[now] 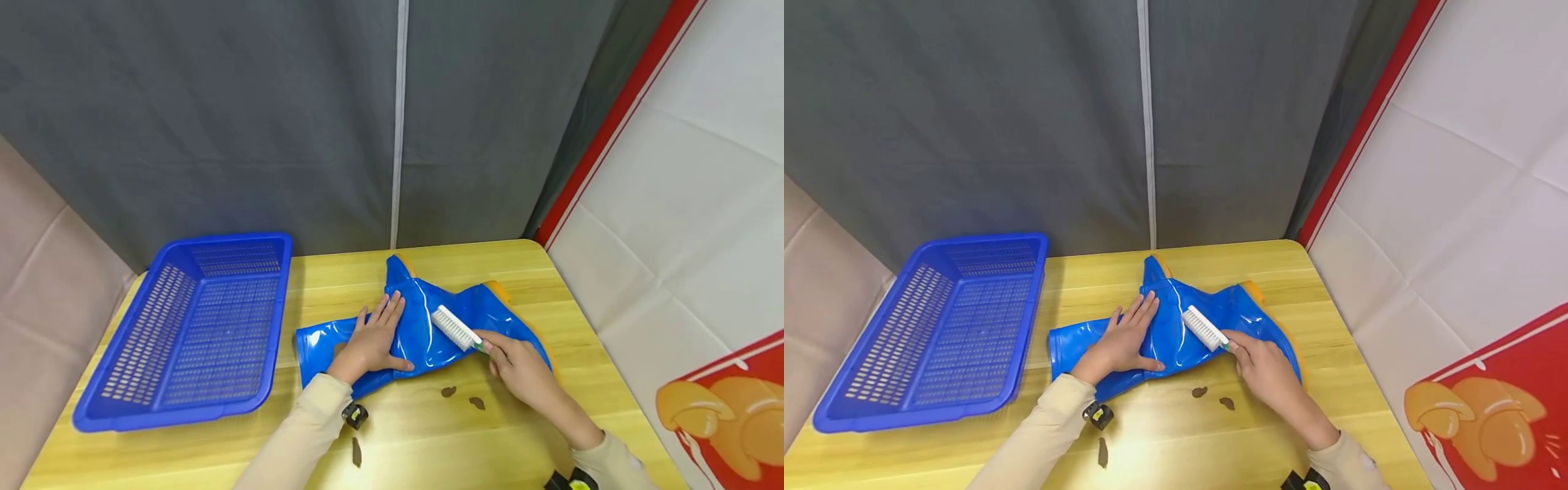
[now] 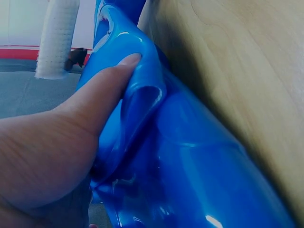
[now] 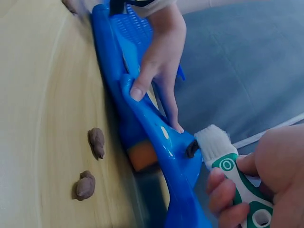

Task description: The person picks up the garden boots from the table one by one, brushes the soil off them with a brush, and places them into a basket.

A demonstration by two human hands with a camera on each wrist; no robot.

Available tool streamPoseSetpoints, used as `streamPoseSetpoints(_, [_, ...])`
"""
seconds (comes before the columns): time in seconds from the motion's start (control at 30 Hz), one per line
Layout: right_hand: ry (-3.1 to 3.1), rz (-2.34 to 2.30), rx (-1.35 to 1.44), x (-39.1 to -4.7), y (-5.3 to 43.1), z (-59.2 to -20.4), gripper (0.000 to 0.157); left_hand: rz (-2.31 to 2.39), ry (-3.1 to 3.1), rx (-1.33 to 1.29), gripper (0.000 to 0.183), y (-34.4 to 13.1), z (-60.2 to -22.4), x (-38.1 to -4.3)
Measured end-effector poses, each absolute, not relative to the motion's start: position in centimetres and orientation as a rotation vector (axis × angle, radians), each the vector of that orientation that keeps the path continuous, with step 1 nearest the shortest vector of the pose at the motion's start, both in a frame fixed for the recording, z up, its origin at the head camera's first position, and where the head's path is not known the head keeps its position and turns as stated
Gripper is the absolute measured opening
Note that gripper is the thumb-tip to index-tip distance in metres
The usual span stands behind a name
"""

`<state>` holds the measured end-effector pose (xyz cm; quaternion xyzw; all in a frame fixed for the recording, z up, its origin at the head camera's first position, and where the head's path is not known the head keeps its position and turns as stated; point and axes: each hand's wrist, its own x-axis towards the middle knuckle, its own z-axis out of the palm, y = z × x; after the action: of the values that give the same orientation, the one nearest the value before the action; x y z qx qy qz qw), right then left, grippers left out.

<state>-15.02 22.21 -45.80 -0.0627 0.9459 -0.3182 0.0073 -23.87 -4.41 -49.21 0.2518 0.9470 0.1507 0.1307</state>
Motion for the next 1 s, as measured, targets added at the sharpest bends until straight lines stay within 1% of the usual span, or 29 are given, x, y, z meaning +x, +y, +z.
streamPoseSetpoints(0.13, [2.894,-1.057,-0.131,-15.4,22.7,-45.8,0.031,0.441,2.75,0.73,0.124,-4.4,-49.2,-23.9])
streamPoseSetpoints(0.37, [3.202,-0.654,-0.196,-15.9,22.9,-46.9,0.03,0.434,2.743,0.73,0.124,-4.4,-49.4,-23.8])
streamPoseSetpoints(0.57, [3.307,-0.467,-0.282,-15.8,22.4,-46.8,0.032,0.427,2.764,0.732,0.124,-4.4,-49.3,-24.0])
streamPoseSetpoints(0.77, [3.286,-0.404,-0.286,-14.9,22.1,-46.2,0.029,0.401,2.776,0.738,0.123,-4.2,-49.4,-24.0])
streamPoseSetpoints(1.0, [3.246,-0.366,-0.304,-13.5,21.8,-45.7,0.033,0.381,2.784,0.734,0.123,-4.2,-49.8,-23.8])
